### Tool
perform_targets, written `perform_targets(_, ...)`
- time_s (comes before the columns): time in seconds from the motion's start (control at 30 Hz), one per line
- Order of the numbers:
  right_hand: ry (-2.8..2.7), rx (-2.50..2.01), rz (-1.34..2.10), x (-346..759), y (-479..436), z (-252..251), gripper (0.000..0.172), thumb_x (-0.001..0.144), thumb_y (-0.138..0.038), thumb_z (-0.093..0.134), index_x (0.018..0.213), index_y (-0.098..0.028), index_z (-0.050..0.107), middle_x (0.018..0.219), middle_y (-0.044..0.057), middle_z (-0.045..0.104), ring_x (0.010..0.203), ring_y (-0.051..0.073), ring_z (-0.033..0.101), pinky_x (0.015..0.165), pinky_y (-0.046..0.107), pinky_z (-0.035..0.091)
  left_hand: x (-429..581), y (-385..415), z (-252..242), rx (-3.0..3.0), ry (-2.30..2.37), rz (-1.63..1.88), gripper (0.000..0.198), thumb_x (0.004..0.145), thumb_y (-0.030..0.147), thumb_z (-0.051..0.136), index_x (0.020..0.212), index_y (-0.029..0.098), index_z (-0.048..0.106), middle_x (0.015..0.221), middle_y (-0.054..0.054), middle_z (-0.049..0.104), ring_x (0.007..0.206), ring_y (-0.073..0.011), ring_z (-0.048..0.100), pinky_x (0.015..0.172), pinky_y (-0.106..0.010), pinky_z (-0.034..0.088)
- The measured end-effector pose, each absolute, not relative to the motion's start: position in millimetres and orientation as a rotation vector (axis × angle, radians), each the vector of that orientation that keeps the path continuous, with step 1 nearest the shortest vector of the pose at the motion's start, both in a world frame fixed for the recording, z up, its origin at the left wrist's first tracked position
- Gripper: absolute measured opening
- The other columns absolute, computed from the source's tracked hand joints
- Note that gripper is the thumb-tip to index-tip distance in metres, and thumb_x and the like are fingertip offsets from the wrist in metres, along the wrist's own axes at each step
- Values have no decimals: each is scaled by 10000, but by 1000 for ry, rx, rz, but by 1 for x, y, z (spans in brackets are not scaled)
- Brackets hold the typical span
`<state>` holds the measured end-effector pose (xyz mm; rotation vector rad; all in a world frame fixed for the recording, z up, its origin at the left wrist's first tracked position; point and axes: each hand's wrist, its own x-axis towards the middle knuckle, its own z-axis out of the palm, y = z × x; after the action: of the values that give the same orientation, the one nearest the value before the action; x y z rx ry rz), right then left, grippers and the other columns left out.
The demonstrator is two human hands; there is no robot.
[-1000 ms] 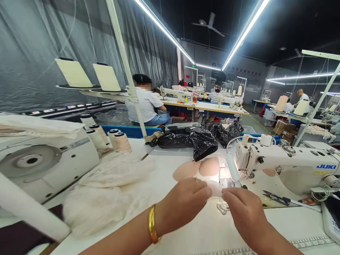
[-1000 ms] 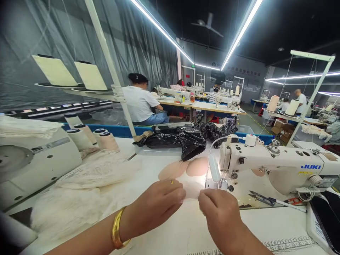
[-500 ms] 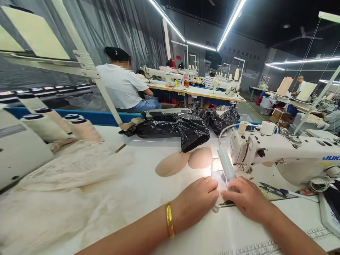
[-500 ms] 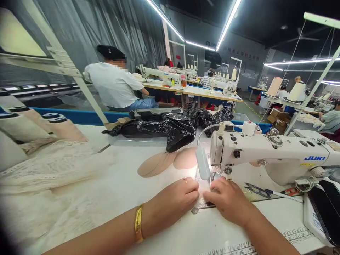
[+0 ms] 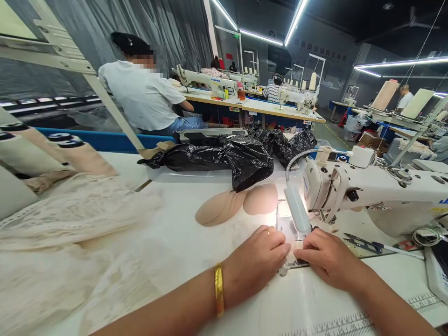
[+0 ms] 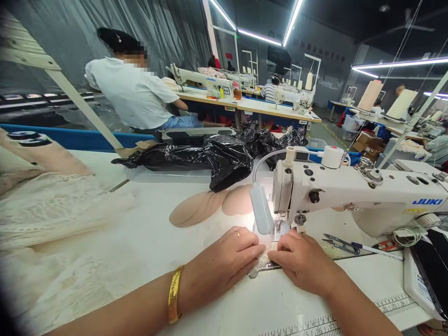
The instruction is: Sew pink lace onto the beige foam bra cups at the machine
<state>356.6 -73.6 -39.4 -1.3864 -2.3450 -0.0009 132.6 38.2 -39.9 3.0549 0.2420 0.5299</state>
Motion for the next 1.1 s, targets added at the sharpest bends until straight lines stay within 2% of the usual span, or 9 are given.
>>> perform_targets(0.33,-2334,-1406,29,356,-74,-36,350,917,-16,457,1056,-239,688,879,37,609,806,193,517,661,295,406,137,41,-49,2914,166,679,202,1003,129,449,988,196,638,938,-62,668,785,-209,582,748,-355,426)
perform_targets(0.57,-2302,-1449,40,357,-71,-46,375,923,-29,466,1181,-246,630,918,41,622,841,212,530,703,315,441,146,53,-62,2908,138,706,167,966,151,479,907,197,628,911,-67,673,743,-211,573,723,-355,428)
perform_targets(0.8,-2237,-1550,-59,359,-67,-56,338,947,-50,488,1172,-258,630,901,37,600,823,210,556,638,294,406,154,63,-43,2990,112,607,149,917,145,542,779,190,576,865,-44,654,787,-222,563,713,-344,419)
perform_targets(0.93,-2223,-1568,-106,359,-65,-56,351,932,-44,523,1188,-263,625,895,32,591,809,211,561,622,287,392,157,69,-38,3018,80,582,119,921,154,547,829,195,610,884,-46,672,807,-231,578,735,-353,427)
perform_targets(1.1,-2184,-1624,-119,359,-62,-58,320,949,-59,467,1154,-234,640,881,47,584,781,224,549,587,303,370,169,88,-59,3022,0,584,132,949,202,522,885,202,637,899,-59,696,820,-226,611,770,-362,453)
